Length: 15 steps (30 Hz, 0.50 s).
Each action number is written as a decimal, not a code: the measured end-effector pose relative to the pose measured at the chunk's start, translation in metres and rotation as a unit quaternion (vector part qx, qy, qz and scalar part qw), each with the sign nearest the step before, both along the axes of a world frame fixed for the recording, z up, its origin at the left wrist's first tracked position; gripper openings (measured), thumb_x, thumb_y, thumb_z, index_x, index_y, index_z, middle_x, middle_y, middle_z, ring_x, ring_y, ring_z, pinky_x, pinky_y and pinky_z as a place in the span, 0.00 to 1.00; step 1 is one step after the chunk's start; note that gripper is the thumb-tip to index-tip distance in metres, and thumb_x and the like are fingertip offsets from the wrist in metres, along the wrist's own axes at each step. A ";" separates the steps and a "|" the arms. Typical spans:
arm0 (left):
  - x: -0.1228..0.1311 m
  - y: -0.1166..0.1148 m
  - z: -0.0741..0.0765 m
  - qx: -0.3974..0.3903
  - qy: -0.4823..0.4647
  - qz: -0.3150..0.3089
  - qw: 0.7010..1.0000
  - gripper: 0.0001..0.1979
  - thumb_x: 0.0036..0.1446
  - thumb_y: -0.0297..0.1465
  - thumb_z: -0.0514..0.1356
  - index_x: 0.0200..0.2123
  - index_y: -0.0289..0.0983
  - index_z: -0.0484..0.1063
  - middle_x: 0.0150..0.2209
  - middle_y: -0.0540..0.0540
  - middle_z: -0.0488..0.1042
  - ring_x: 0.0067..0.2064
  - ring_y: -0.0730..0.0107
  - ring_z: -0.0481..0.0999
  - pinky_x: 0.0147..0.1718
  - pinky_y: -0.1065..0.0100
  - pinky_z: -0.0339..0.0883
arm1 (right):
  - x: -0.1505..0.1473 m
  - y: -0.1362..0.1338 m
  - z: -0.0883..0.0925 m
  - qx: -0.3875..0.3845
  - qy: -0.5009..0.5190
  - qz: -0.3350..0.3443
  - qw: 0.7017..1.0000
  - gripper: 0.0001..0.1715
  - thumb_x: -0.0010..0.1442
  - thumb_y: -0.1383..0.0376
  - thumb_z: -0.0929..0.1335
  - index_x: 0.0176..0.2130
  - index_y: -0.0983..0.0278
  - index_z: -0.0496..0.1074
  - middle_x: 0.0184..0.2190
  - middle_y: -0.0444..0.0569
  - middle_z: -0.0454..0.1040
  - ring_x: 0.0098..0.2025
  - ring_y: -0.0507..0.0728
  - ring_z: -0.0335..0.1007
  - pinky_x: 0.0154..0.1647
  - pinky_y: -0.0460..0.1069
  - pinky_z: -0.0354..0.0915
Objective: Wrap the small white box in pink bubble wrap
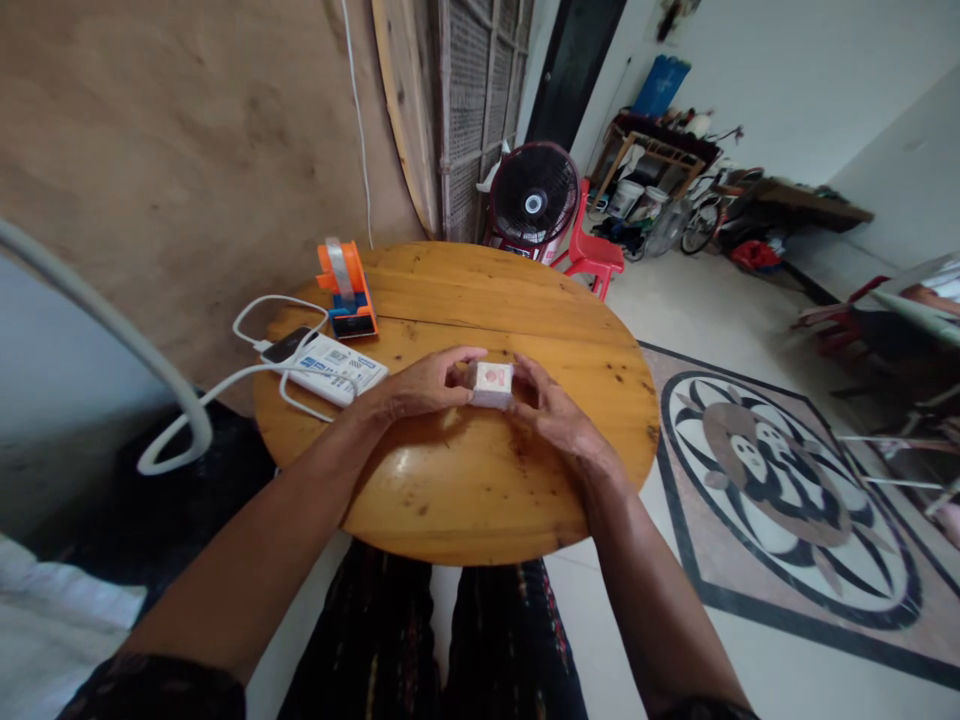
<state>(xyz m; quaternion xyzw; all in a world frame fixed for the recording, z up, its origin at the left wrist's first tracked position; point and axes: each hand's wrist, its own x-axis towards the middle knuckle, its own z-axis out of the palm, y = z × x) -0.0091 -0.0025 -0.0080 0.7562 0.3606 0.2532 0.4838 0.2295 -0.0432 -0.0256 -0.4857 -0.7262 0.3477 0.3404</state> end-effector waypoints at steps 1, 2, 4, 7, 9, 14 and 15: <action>0.000 0.001 -0.001 0.004 0.005 -0.001 1.000 0.37 0.47 0.30 0.61 0.62 0.32 0.59 0.32 0.49 0.72 0.32 0.70 0.72 0.32 0.71 0.63 | 0.003 -0.001 0.003 -0.011 0.009 0.008 1.000 0.45 0.54 0.68 0.69 0.67 0.60 0.53 0.64 0.55 0.62 0.66 0.61 0.59 0.67 0.62 0.54; -0.001 0.001 -0.001 0.007 0.010 -0.002 1.000 0.37 0.47 0.30 0.61 0.62 0.33 0.60 0.31 0.49 0.72 0.31 0.70 0.71 0.31 0.71 0.63 | 0.006 -0.002 0.005 -0.021 0.016 0.017 1.000 0.45 0.54 0.68 0.69 0.67 0.60 0.53 0.65 0.55 0.62 0.66 0.61 0.58 0.68 0.61 0.53; 0.000 0.002 -0.003 0.013 0.016 -0.004 1.000 0.36 0.47 0.30 0.61 0.62 0.33 0.61 0.31 0.50 0.72 0.31 0.70 0.71 0.31 0.71 0.63 | 0.009 -0.002 0.007 -0.036 0.026 0.030 0.999 0.44 0.53 0.67 0.70 0.66 0.60 0.55 0.64 0.54 0.63 0.66 0.60 0.58 0.68 0.61 0.52; 0.001 0.002 -0.004 0.011 0.011 -0.006 1.000 0.36 0.48 0.32 0.62 0.62 0.34 0.61 0.34 0.48 0.74 0.33 0.69 0.73 0.33 0.69 0.65 | 0.008 0.001 0.002 -0.032 0.036 0.022 0.999 0.41 0.55 0.64 0.71 0.65 0.60 0.58 0.62 0.53 0.65 0.65 0.61 0.60 0.67 0.60 0.54; 0.002 0.002 -0.005 0.012 0.005 -0.007 1.000 0.34 0.49 0.33 0.62 0.60 0.34 0.62 0.37 0.45 0.75 0.36 0.67 0.74 0.36 0.67 0.66 | 0.005 0.004 -0.004 -0.021 0.036 0.007 0.999 0.39 0.56 0.64 0.70 0.64 0.60 0.59 0.60 0.54 0.68 0.63 0.61 0.63 0.66 0.61 0.56; 0.004 0.003 -0.010 -0.003 -0.037 -0.003 0.999 0.39 0.49 0.32 0.61 0.64 0.33 0.55 0.49 0.39 0.73 0.44 0.64 0.74 0.42 0.65 0.67 | 0.000 0.008 -0.011 -0.010 0.034 -0.011 0.999 0.39 0.55 0.68 0.70 0.64 0.58 0.59 0.55 0.52 0.73 0.60 0.61 0.67 0.64 0.62 0.59; 0.005 0.004 -0.011 -0.004 -0.043 0.000 0.999 0.41 0.49 0.31 0.61 0.65 0.33 0.53 0.51 0.38 0.72 0.43 0.65 0.74 0.41 0.65 0.67 | 0.000 0.007 -0.011 -0.008 0.033 -0.008 0.999 0.39 0.55 0.68 0.69 0.64 0.58 0.59 0.55 0.51 0.74 0.59 0.61 0.68 0.64 0.62 0.59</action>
